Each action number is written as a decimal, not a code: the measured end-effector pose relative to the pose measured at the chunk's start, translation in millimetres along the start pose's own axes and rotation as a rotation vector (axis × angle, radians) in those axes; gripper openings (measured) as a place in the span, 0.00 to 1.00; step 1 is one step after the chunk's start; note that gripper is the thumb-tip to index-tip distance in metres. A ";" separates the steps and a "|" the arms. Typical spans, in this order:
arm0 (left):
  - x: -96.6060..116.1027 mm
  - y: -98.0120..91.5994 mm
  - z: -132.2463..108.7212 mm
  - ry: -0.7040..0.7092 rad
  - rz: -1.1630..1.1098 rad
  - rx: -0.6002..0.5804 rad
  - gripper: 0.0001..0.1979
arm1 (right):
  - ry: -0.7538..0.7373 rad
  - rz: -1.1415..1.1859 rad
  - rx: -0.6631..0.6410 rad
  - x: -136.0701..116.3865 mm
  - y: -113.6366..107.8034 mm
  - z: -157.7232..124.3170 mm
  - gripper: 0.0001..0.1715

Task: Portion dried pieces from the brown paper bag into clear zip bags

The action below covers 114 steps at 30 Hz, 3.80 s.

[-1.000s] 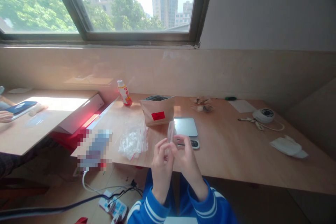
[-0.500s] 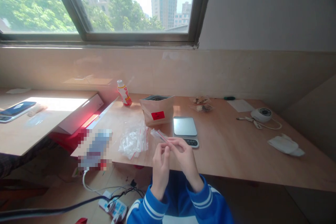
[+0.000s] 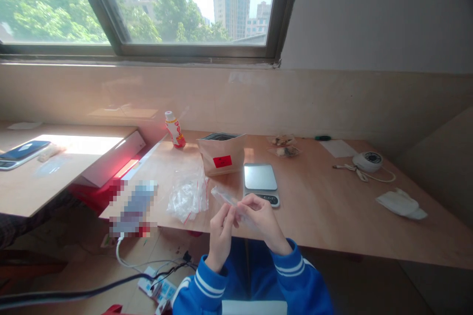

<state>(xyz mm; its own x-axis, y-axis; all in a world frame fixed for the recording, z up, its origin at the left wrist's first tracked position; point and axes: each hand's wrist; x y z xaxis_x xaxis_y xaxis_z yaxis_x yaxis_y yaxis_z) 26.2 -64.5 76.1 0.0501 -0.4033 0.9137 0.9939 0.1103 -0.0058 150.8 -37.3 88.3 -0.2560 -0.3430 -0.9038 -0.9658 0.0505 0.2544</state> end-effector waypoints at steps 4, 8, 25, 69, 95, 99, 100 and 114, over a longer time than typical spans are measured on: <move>-5.9 0.5 -10.7 -0.015 0.004 0.031 0.20 | -0.124 0.035 0.308 -12.7 -18.0 5.1 0.23; -19.1 5.5 -12.5 0.012 -0.195 0.040 0.20 | -0.115 -0.070 0.246 -31.8 -22.7 5.2 0.24; -77.6 20.5 35.6 -0.391 -0.836 0.240 0.24 | -0.600 -0.702 0.104 -68.4 -0.3 38.8 0.07; -98.9 12.9 40.9 -0.406 -0.842 0.245 0.25 | -0.722 -0.277 0.003 -137.2 38.1 98.2 0.14; -93.5 10.5 43.7 -0.494 -0.970 0.347 0.19 | -0.836 -1.042 -0.253 -143.7 37.1 126.3 0.25; -91.5 8.4 43.3 -0.482 -0.975 0.348 0.17 | -0.889 -1.070 -0.242 -147.2 35.1 117.7 0.25; -91.9 7.7 43.2 -0.483 -0.979 0.353 0.17 | -0.916 -1.093 -0.228 -146.8 35.4 116.2 0.24; -110.3 2.3 39.9 -0.498 -1.055 0.413 0.11 | -0.907 -1.354 0.134 -127.5 45.8 99.0 0.21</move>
<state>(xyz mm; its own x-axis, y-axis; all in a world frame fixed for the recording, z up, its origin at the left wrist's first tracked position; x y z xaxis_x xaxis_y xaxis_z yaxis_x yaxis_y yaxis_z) 19.0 16.6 -8.5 -0.8887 -0.0899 0.4496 0.4157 0.2559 0.8728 135.1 101.6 181.1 0.8396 0.4265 -0.3364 -0.4768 0.2818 -0.8326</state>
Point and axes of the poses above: each hand's wrist, its own z-axis towards the middle knuckle, its own y-axis out of the palm, x = y × z, and after that the axes turned 14 degrees about y, right-handed
